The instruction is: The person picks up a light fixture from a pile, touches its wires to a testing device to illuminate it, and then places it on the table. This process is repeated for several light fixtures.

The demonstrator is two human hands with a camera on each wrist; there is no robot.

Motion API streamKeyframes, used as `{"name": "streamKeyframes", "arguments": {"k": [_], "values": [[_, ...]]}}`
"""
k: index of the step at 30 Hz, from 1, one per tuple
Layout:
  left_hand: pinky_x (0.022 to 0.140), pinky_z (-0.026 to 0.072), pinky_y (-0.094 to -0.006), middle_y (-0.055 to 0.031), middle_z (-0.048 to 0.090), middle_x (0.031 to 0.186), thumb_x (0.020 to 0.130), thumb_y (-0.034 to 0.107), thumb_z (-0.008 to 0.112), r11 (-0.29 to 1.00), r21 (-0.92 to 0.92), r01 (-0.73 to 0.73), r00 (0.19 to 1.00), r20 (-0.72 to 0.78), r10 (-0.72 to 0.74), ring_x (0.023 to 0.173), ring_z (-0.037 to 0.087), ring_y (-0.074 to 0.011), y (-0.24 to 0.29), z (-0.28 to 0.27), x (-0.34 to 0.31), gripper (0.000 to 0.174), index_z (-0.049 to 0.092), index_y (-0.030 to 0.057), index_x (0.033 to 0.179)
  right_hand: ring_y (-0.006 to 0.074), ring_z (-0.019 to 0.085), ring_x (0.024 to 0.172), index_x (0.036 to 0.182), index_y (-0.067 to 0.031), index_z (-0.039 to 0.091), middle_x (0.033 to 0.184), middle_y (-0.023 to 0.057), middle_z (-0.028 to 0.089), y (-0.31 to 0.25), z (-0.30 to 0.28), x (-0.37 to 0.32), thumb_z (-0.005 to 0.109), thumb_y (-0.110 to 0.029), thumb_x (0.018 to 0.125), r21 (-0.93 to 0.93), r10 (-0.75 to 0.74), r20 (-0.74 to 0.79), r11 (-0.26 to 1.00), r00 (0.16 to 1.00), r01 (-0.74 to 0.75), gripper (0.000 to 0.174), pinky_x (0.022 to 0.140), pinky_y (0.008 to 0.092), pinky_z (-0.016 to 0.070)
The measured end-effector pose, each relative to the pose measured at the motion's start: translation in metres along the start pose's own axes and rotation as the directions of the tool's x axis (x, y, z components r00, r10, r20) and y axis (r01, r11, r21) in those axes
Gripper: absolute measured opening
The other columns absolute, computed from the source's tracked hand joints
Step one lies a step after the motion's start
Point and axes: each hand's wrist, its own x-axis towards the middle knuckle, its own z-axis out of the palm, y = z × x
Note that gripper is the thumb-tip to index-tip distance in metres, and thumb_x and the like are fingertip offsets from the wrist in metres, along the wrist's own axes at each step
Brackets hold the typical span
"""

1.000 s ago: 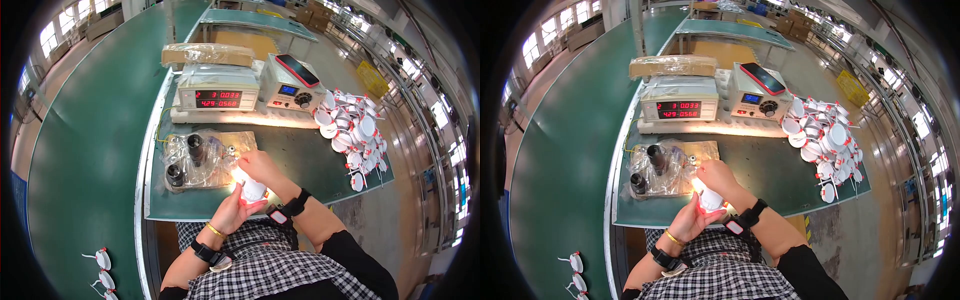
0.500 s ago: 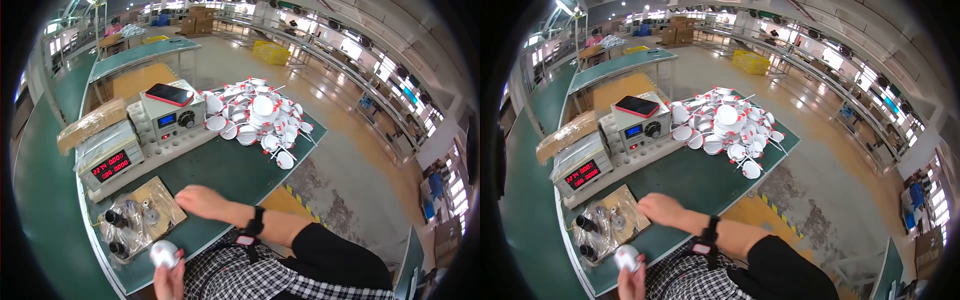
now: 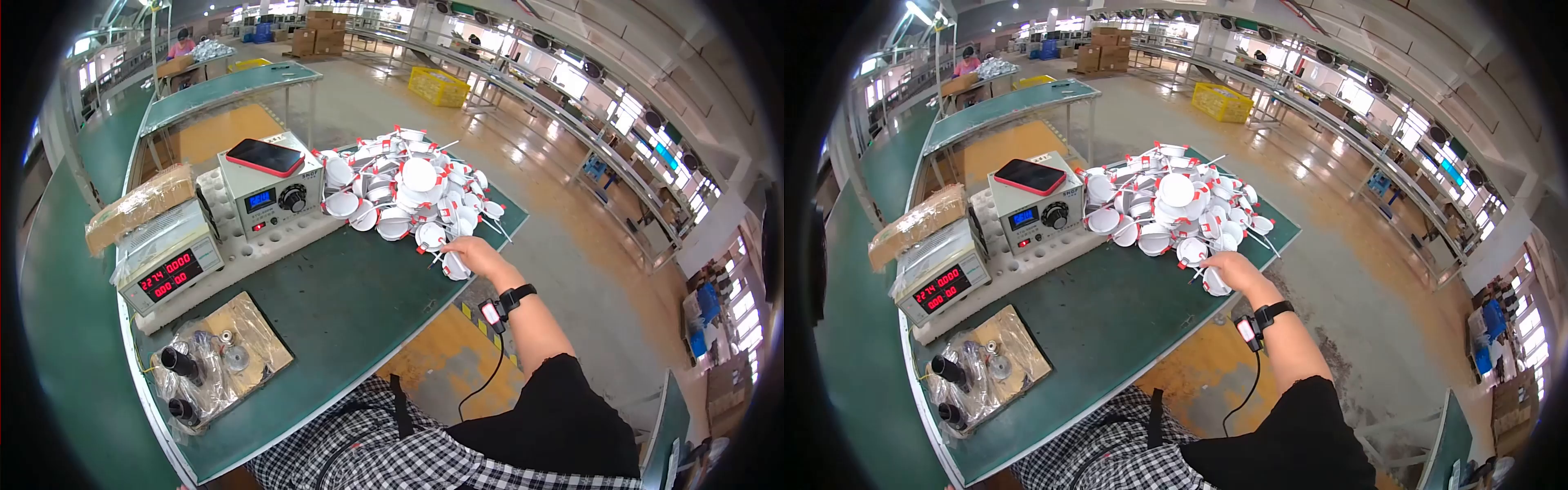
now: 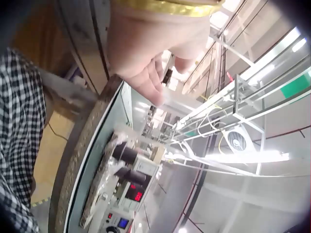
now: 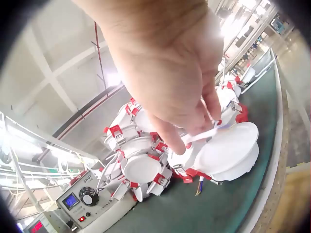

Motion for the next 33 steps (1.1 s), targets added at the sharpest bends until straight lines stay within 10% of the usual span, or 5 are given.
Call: {"name": "streamKeyframes", "arguments": {"k": [7,10,19,29,33], "values": [[0.103,0.0385,-0.0273,-0.0128,0.042,0.142,0.095,0.024,0.053,0.774,0.570,0.276,0.948,-0.294,-0.121,0.126,0.044,-0.0215,-0.106,0.106,0.050,0.048,0.042,0.0046,0.137,0.0269,0.059,0.090,0.087,-0.0066,0.067,0.094,0.0081,0.062,-0.117,0.015,0.024,0.065,-0.010,0.079,0.094,-0.274,-0.122,0.954,0.954,0.286,0.009,0.077,0.0364,0.0484],[0.068,0.0476,-0.0247,-0.0055,0.061,0.088,0.096,0.021,0.052,0.562,0.826,0.037,0.983,0.072,-0.170,0.082,0.061,-0.0147,-0.154,0.135,0.061,0.020,0.057,0.0017,0.101,0.0210,0.060,0.083,0.094,-0.0031,0.065,0.089,0.0061,0.063,-0.187,0.041,0.023,0.060,-0.013,0.087,0.472,-0.298,-0.112,0.823,0.948,0.315,0.014,0.074,0.0307,0.0484],[0.085,0.0491,-0.0296,-0.0122,0.062,0.114,0.088,0.000,0.056,-0.104,0.701,-0.705,0.708,0.691,-0.146,0.105,0.059,-0.0232,-0.198,0.173,0.098,0.036,0.057,0.0058,0.123,0.0051,0.051,0.058,0.110,-0.0012,0.060,0.076,0.0007,0.062,-0.317,0.078,-0.011,0.049,-0.018,0.096,0.794,-0.371,0.491,0.564,0.788,-0.229,0.025,0.051,0.0206,0.0415],[0.081,0.0490,-0.0237,-0.0071,0.065,0.111,0.093,0.008,0.056,0.597,0.800,-0.053,0.945,0.234,-0.229,0.099,0.059,-0.0107,-0.191,0.149,0.104,0.025,0.061,0.0018,0.117,0.0036,0.049,0.055,0.100,-0.0002,0.065,0.077,0.0013,0.062,-0.334,0.098,-0.019,0.054,-0.017,0.095,0.838,-0.360,0.544,0.290,0.758,-0.463,0.021,0.051,0.0180,0.0401],[0.072,0.0480,-0.0210,-0.0029,0.065,0.095,0.088,0.003,0.062,0.269,0.868,-0.417,0.900,0.435,-0.009,0.084,0.059,-0.0075,-0.189,0.148,0.107,0.017,0.068,0.0028,0.104,0.0040,0.052,0.055,0.090,-0.0007,0.064,0.075,0.0015,0.062,-0.340,0.099,-0.017,0.061,-0.017,0.091,0.855,-0.346,0.482,0.386,0.805,-0.346,0.017,0.049,0.0182,0.0412]]}}
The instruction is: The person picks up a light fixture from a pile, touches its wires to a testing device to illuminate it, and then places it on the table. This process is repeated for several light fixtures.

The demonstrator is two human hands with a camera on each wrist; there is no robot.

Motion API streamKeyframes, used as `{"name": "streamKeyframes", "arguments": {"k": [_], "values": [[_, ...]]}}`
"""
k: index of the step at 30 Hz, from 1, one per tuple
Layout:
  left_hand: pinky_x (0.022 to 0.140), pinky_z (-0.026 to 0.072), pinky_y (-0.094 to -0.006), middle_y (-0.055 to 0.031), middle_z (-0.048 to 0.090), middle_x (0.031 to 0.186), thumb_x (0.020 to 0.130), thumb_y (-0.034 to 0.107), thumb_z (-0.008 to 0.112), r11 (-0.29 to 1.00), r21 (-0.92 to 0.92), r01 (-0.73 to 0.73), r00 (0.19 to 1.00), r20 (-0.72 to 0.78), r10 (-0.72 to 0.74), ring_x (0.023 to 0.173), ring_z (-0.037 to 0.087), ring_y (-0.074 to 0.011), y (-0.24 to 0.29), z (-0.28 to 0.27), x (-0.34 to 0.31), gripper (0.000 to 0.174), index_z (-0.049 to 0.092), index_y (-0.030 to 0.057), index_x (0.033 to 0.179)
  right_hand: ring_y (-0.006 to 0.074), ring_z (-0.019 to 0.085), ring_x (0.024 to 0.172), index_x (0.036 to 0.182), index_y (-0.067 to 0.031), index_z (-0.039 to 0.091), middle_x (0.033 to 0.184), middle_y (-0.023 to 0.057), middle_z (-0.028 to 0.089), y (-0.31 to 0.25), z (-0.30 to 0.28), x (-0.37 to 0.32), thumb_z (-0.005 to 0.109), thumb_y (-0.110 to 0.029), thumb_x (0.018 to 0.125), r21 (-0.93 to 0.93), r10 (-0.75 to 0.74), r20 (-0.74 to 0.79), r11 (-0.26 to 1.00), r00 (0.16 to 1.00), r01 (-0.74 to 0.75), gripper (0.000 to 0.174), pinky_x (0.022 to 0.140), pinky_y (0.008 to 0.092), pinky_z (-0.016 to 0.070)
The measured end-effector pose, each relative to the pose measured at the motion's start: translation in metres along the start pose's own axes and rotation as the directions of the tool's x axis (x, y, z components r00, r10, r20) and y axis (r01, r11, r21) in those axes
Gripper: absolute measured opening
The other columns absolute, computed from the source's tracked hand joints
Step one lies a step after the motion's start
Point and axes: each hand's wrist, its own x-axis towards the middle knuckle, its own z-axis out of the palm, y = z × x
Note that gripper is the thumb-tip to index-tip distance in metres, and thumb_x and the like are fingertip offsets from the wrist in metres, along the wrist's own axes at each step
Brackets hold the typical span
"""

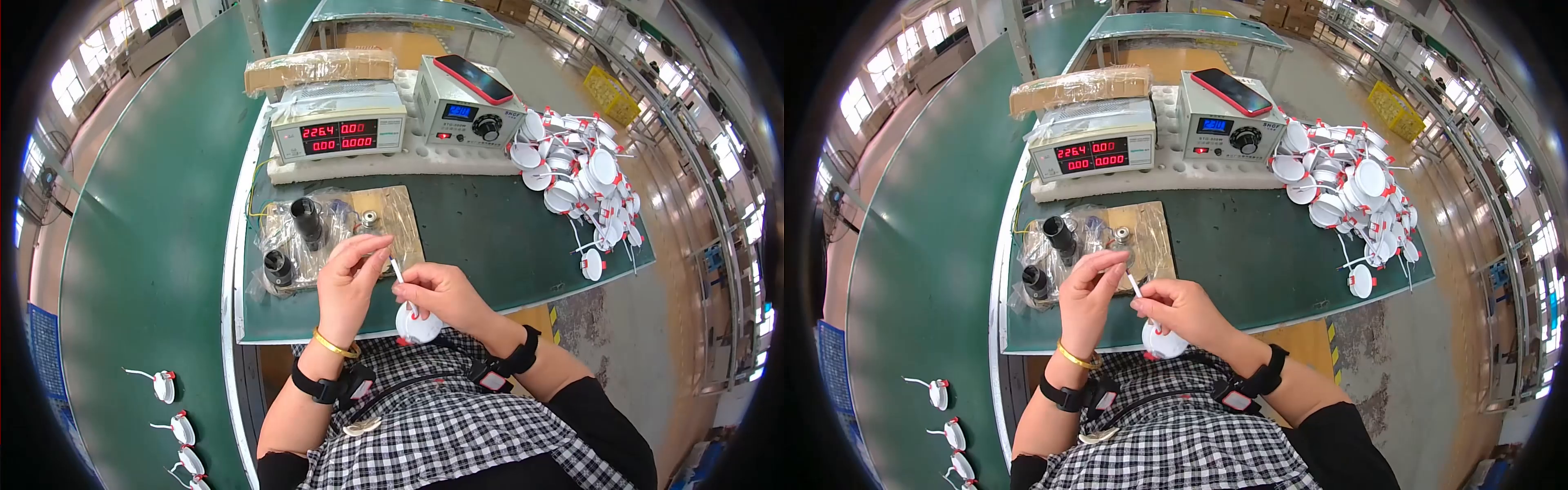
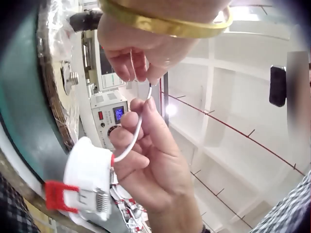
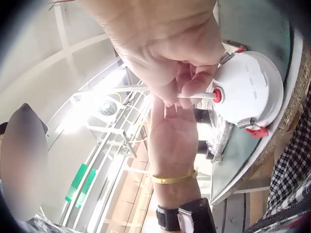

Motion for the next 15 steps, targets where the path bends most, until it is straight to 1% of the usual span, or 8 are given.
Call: {"name": "streamKeyframes", "arguments": {"k": [3,5,6,8,10,12,13,15], "values": [[0.067,0.0478,-0.0212,-0.0032,0.064,0.089,0.086,0.002,0.063,0.994,-0.066,0.089,0.996,0.024,-0.088,0.079,0.059,-0.0076,-0.003,0.003,-0.002,0.016,0.070,0.0039,0.101,0.0052,0.054,0.057,0.091,0.0001,0.062,0.076,0.0028,0.063,-0.003,0.002,0.003,0.059,-0.018,0.091,-0.048,-0.014,0.041,0.999,0.999,0.016,0.018,0.051,0.0195,0.0440],[0.066,0.0480,-0.0212,-0.0039,0.064,0.089,0.087,0.002,0.062,0.990,-0.093,0.105,0.994,0.033,-0.102,0.078,0.060,-0.0078,-0.005,0.004,-0.003,0.018,0.069,0.0036,0.102,0.0062,0.056,0.058,0.091,0.0006,0.062,0.076,0.0039,0.064,-0.003,-0.001,0.006,0.057,-0.017,0.092,0.030,-0.004,0.164,1.000,0.986,-0.001,0.018,0.053,0.0210,0.0465],[0.066,0.0482,-0.0212,-0.0046,0.065,0.089,0.087,0.002,0.062,0.986,-0.119,0.117,0.993,0.042,-0.112,0.076,0.060,-0.0079,-0.006,0.004,-0.003,0.019,0.069,0.0033,0.104,0.0062,0.056,0.058,0.091,0.0006,0.062,0.076,0.0039,0.064,-0.005,-0.001,0.006,0.057,-0.017,0.092,0.028,-0.003,0.168,1.000,0.986,-0.002,0.018,0.053,0.0210,0.0465],[0.066,0.0484,-0.0211,-0.0052,0.065,0.090,0.087,0.002,0.061,0.990,-0.093,0.108,0.994,0.017,-0.106,0.077,0.060,-0.0082,-0.005,0.004,-0.003,0.019,0.069,0.0031,0.105,0.0061,0.056,0.058,0.091,0.0011,0.062,0.077,0.0046,0.065,-0.011,-0.001,0.006,0.056,-0.017,0.093,-0.088,0.010,0.114,0.996,0.993,0.000,0.019,0.054,0.0215,0.0476],[0.066,0.0486,-0.0210,-0.0057,0.066,0.091,0.088,0.002,0.060,0.994,-0.067,0.091,0.996,-0.006,-0.092,0.077,0.061,-0.0085,-0.005,0.005,-0.002,0.020,0.068,0.0028,0.107,0.0056,0.056,0.057,0.092,0.0016,0.062,0.078,0.0051,0.065,-0.002,0.004,0.005,0.056,-0.017,0.093,-0.083,-0.035,0.060,0.996,0.998,0.040,0.020,0.053,0.0216,0.0475],[0.067,0.0491,-0.0215,-0.0071,0.067,0.094,0.089,0.003,0.059,0.996,-0.064,0.063,0.997,-0.040,-0.066,0.080,0.061,-0.0089,-0.007,0.006,-0.004,0.022,0.067,0.0029,0.109,0.0054,0.056,0.056,0.093,0.0020,0.063,0.078,0.0055,0.066,-0.001,0.010,0.005,0.057,-0.017,0.093,-0.066,-0.095,-0.060,0.994,0.994,0.091,0.020,0.053,0.0214,0.0475],[0.076,0.0514,-0.0228,-0.0080,0.067,0.100,0.092,0.003,0.056,0.996,-0.044,0.084,0.996,-0.004,-0.084,0.089,0.063,-0.0108,-0.005,0.004,-0.005,0.024,0.064,0.0002,0.114,0.0054,0.056,0.056,0.093,0.0020,0.063,0.078,0.0055,0.066,-0.003,0.012,0.006,0.057,-0.017,0.093,-0.068,-0.098,-0.059,0.993,0.993,0.094,0.020,0.053,0.0214,0.0475],[0.077,0.0514,-0.0227,-0.0077,0.068,0.101,0.092,0.004,0.056,0.987,-0.114,0.115,0.993,-0.006,-0.117,0.089,0.064,-0.0111,-0.011,0.005,-0.009,0.023,0.064,-0.0007,0.114,0.0056,0.056,0.057,0.093,0.0030,0.062,0.077,0.0053,0.065,-0.005,0.015,0.008,0.057,-0.016,0.093,-0.078,-0.156,-0.136,0.986,0.978,0.146,0.020,0.053,0.0216,0.0479]]}}
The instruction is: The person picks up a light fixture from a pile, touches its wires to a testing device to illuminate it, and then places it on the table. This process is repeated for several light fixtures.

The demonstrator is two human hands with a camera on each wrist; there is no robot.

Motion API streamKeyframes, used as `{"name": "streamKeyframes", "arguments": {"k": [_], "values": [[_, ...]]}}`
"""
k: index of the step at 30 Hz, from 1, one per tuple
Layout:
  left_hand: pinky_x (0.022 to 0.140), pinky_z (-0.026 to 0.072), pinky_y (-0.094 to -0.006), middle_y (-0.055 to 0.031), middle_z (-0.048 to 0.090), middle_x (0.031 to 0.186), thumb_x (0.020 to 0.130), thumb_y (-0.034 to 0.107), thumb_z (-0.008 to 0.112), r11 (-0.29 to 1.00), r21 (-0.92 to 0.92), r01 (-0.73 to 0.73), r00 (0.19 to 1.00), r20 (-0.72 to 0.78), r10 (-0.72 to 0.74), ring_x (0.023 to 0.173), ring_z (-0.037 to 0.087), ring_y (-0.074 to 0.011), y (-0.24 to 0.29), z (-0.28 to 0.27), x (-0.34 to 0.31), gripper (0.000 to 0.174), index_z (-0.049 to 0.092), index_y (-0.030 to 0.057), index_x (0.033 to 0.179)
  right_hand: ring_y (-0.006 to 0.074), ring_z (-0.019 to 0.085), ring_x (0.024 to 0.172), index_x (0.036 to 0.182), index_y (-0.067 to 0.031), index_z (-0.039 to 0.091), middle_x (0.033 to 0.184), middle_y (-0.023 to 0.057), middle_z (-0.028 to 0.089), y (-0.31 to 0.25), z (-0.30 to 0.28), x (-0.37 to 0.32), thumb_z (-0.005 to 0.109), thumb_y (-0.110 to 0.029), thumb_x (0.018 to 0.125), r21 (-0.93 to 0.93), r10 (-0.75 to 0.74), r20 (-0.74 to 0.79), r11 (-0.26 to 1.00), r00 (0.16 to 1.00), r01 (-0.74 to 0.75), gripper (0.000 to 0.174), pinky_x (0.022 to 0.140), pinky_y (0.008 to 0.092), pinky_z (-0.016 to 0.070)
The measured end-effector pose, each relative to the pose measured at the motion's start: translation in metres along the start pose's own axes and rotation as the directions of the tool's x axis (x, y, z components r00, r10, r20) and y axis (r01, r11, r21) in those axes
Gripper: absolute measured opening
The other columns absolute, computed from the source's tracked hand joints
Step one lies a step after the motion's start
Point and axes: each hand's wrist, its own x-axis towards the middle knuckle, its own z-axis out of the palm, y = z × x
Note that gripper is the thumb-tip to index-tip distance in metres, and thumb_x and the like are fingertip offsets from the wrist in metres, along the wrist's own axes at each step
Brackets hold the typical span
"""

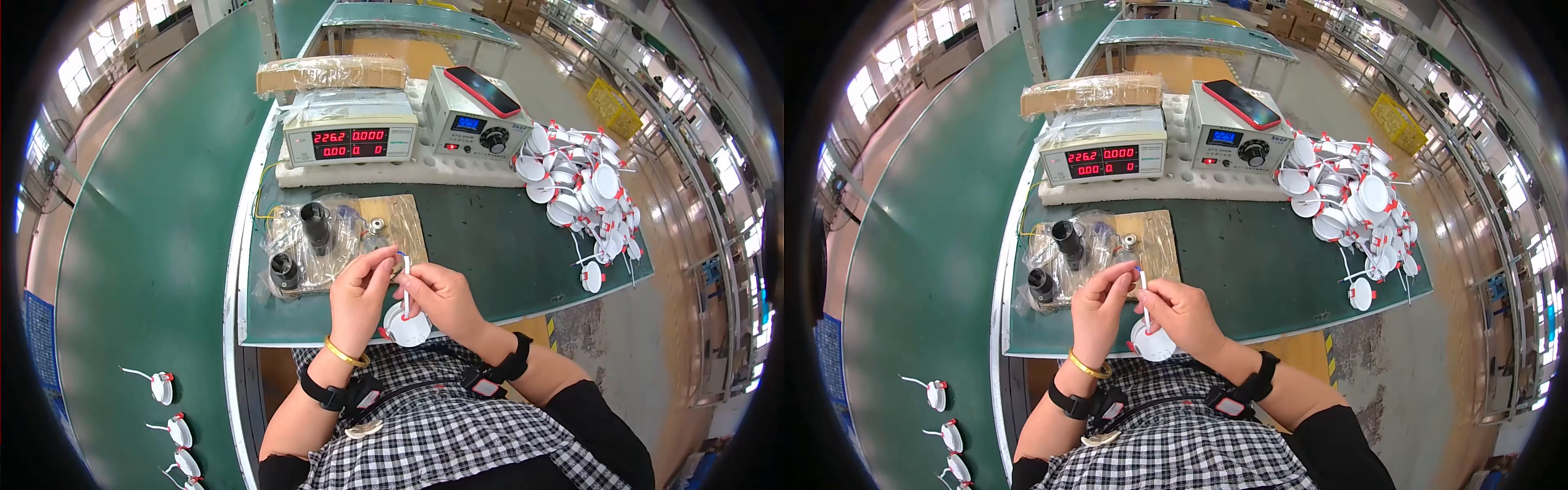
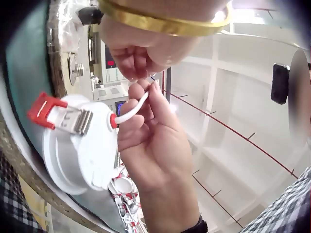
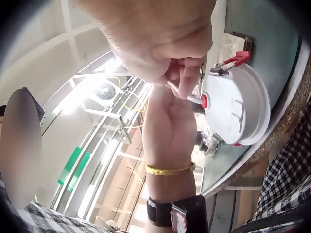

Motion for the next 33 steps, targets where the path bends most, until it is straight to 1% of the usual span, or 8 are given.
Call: {"name": "streamKeyframes", "arguments": {"k": [6,10,11,16,22,27,28,33], "values": [[0.102,0.0388,-0.0332,-0.0152,0.047,0.134,0.098,0.012,0.047,0.981,-0.176,0.080,0.996,0.045,-0.073,0.124,0.046,-0.0191,0.005,-0.017,-0.007,0.042,0.039,-0.0017,0.137,0.0070,0.059,0.059,0.096,0.0037,0.061,0.079,0.0068,0.065,-0.003,0.002,0.010,0.055,-0.014,0.094,0.054,-0.056,-0.134,0.997,0.989,0.063,0.019,0.054,0.0205,0.0497],[0.101,0.0421,-0.0343,-0.0152,0.046,0.134,0.097,0.013,0.048,0.864,-0.332,0.379,0.925,0.119,-0.360,0.120,0.049,-0.0223,-0.027,-0.029,-0.037,0.048,0.032,-0.0028,0.139,0.0092,0.062,0.064,0.099,0.0038,0.060,0.082,0.0097,0.066,-0.008,-0.002,0.019,0.054,-0.014,0.095,0.144,-0.105,-0.231,0.979,0.967,0.141,0.019,0.056,0.0205,0.0522],[0.104,0.0370,-0.0333,-0.0141,0.047,0.135,0.091,0.009,0.058,0.785,-0.413,0.462,0.886,0.187,-0.424,0.123,0.047,-0.0216,-0.021,-0.023,-0.047,0.054,0.035,-0.0034,0.138,0.0092,0.062,0.066,0.099,0.0038,0.060,0.082,0.0098,0.066,-0.009,-0.001,0.020,0.055,-0.014,0.095,0.180,-0.097,-0.253,0.973,0.963,0.145,0.019,0.056,0.0207,0.0524],[0.093,0.0499,-0.0315,-0.0099,0.057,0.120,0.091,0.006,0.058,0.788,-0.431,0.440,0.895,0.289,-0.341,0.107,0.059,-0.0181,-0.025,0.002,-0.048,0.043,0.041,-0.0009,0.130,0.0086,0.062,0.066,0.101,0.0031,0.060,0.082,0.0080,0.065,-0.010,0.006,0.021,0.055,-0.014,0.095,0.104,-0.170,-0.256,0.974,0.952,0.202,0.018,0.057,0.0195,0.0516],[0.089,0.0531,-0.0319,-0.0127,0.059,0.117,0.097,0.013,0.051,0.780,-0.362,0.511,0.833,0.433,-0.345,0.102,0.062,-0.0209,-0.022,0.003,-0.048,0.034,0.043,-0.0031,0.125,0.0036,0.049,0.056,0.097,0.0001,0.062,0.067,-0.0003,0.058,-0.007,-0.008,0.030,0.053,-0.014,0.095,-0.322,-0.341,-0.236,0.911,0.910,0.258,0.017,0.049,0.0184,0.0387],[0.094,0.0505,-0.0350,-0.0146,0.056,0.122,0.097,0.015,0.049,0.711,-0.373,0.596,0.773,0.509,-0.380,0.107,0.060,-0.0232,-0.032,-0.001,-0.042,0.036,0.041,-0.0036,0.127,0.0083,0.045,0.053,0.083,-0.0002,0.063,0.059,0.0022,0.053,0.022,-0.014,0.051,0.052,-0.020,0.092,-0.429,-0.117,-0.161,0.902,0.980,0.037,0.025,0.050,0.0264,0.0372],[0.095,0.0497,-0.0345,-0.0145,0.055,0.122,0.097,0.017,0.050,0.691,-0.391,0.608,0.770,0.503,-0.392,0.108,0.060,-0.0228,-0.034,-0.002,-0.041,0.037,0.041,-0.0032,0.127,0.0260,0.054,0.056,0.081,0.0011,0.062,0.064,0.0160,0.057,0.023,-0.014,0.054,0.053,-0.022,0.089,-0.458,-0.036,-0.152,0.888,0.988,-0.038,0.026,0.059,0.0367,0.0446],[0.092,0.0519,-0.0326,-0.0142,0.056,0.122,0.098,0.018,0.049,0.635,-0.408,0.656,0.744,0.488,-0.456,0.106,0.061,-0.0229,-0.033,-0.005,-0.037,0.038,0.041,-0.0029,0.128,0.0307,0.059,0.061,0.075,0.0019,0.062,0.065,0.0191,0.059,0.035,-0.017,0.072,0.054,-0.025,0.086,-0.476,0.133,-0.073,0.866,0.988,-0.151,0.030,0.061,0.0383,0.0468]]}}
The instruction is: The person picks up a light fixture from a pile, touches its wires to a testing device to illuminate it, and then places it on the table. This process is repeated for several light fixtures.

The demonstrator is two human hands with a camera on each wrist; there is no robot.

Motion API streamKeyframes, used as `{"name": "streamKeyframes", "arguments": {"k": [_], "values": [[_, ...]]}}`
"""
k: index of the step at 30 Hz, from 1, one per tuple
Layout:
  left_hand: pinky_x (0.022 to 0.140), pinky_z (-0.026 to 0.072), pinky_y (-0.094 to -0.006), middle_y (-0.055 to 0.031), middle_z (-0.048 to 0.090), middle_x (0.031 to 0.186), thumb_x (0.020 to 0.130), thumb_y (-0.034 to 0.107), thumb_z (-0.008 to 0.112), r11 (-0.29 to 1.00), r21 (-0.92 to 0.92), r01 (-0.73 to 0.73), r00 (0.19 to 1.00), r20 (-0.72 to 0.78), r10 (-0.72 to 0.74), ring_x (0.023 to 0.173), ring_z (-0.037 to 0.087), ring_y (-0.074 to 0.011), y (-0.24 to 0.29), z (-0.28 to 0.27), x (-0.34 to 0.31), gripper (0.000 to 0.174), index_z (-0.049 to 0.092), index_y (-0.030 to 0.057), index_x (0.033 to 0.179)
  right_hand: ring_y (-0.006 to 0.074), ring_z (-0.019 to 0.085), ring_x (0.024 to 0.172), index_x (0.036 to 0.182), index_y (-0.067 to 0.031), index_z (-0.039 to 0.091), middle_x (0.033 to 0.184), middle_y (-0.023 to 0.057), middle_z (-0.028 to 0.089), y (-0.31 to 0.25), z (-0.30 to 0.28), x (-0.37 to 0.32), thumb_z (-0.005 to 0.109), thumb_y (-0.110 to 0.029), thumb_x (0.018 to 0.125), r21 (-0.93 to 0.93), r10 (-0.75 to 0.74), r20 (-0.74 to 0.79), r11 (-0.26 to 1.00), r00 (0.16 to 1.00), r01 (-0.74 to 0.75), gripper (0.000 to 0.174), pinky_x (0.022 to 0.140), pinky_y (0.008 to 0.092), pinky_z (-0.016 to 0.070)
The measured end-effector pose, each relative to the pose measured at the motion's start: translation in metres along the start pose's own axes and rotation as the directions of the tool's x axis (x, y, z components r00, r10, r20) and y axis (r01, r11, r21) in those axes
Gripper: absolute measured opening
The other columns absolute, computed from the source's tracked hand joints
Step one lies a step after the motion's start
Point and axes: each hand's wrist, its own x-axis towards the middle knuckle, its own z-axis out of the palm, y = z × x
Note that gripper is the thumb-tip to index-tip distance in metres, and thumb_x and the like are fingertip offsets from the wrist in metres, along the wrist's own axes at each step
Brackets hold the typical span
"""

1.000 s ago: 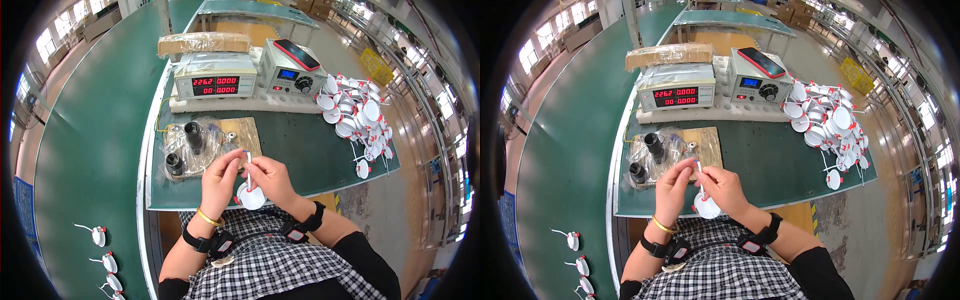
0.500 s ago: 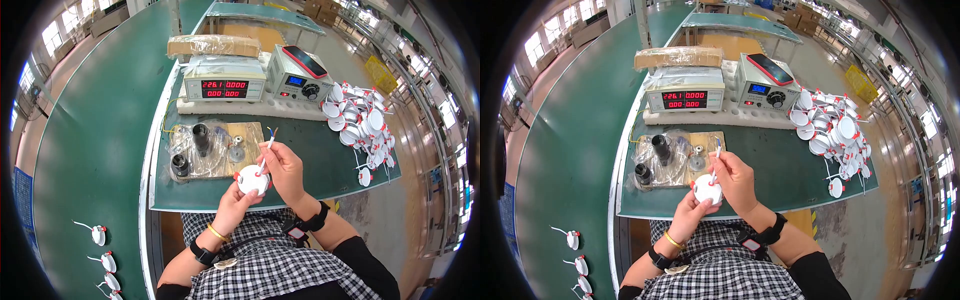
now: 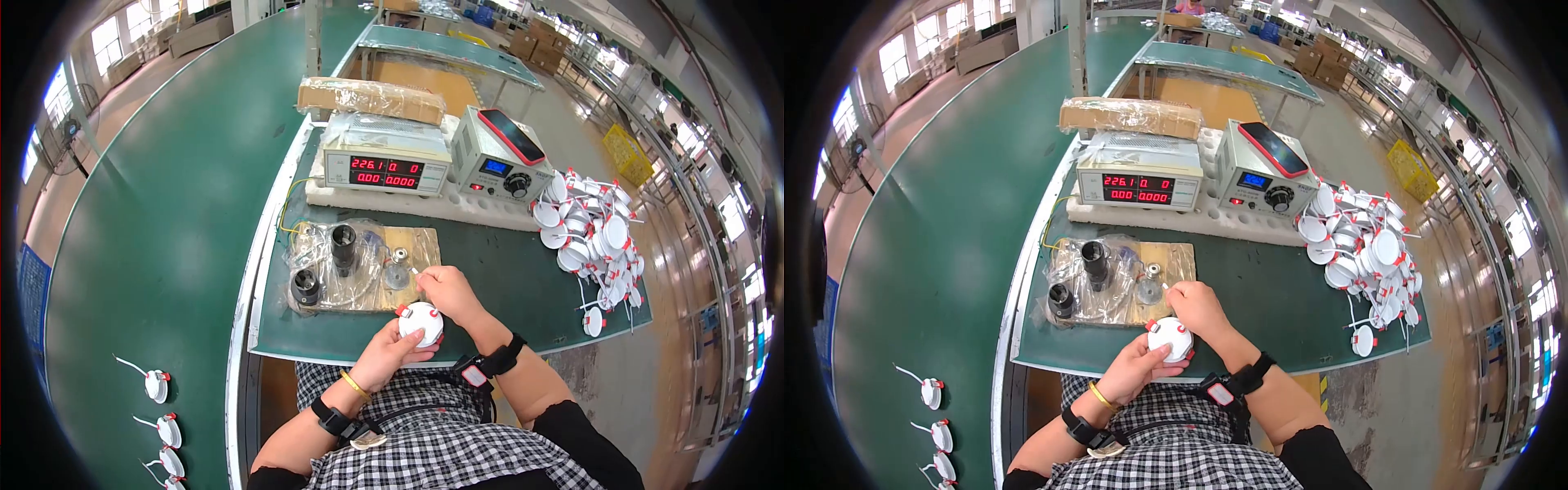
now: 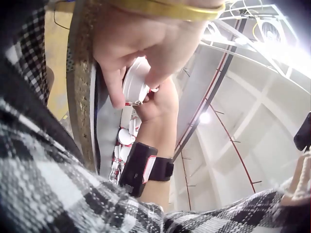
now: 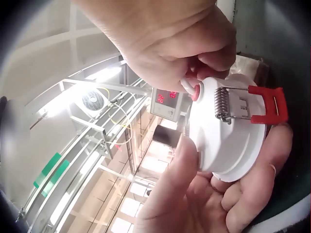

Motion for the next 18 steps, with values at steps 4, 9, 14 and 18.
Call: {"name": "streamKeyframes", "arguments": {"k": [4,9,14,18], "values": [[0.089,0.0532,-0.0321,-0.0134,0.056,0.120,0.097,0.018,0.051,0.989,-0.140,0.037,0.999,0.034,-0.033,0.104,0.062,-0.0232,0.001,-0.005,0.001,0.037,0.041,-0.0016,0.128,0.0374,0.061,0.065,0.074,0.0017,0.063,0.069,0.0227,0.061,-0.002,0.004,0.009,0.053,-0.024,0.084,-0.132,-0.034,0.018,0.991,0.999,0.036,0.029,0.063,0.0430,0.0482],[0.093,0.0510,-0.0335,-0.0158,0.055,0.122,0.099,0.020,0.048,0.976,-0.214,0.033,0.999,-0.003,-0.034,0.108,0.060,-0.0273,0.001,-0.005,0.000,0.039,0.042,-0.0051,0.128,0.0404,0.062,0.069,0.075,0.0016,0.063,0.072,0.0243,0.061,-0.004,0.004,0.012,0.053,-0.022,0.083,-0.268,-0.089,0.017,0.959,0.996,0.090,0.027,0.065,0.0464,0.0492],[0.096,0.0487,-0.0323,-0.0177,0.055,0.122,0.099,0.026,0.046,0.966,-0.249,0.069,0.997,0.043,-0.061,0.110,0.059,-0.0277,0.000,-0.010,0.003,0.045,0.041,-0.0085,0.128,0.0409,0.062,0.070,0.076,0.0015,0.063,0.071,0.0245,0.060,0.000,0.004,0.012,0.052,-0.022,0.083,-0.309,-0.146,0.003,0.941,0.989,0.140,0.027,0.065,0.0470,0.0495],[0.097,0.0483,-0.0324,-0.0170,0.056,0.122,0.099,0.025,0.047,0.958,-0.269,0.095,0.995,0.060,-0.082,0.111,0.059,-0.0274,-0.002,-0.011,0.004,0.044,0.043,-0.0081,0.127,0.0406,0.062,0.070,0.075,0.0017,0.063,0.071,0.0244,0.061,0.000,0.006,0.011,0.052,-0.022,0.083,-0.282,-0.123,-0.012,0.953,0.992,0.115,0.028,0.065,0.0469,0.0496]]}}
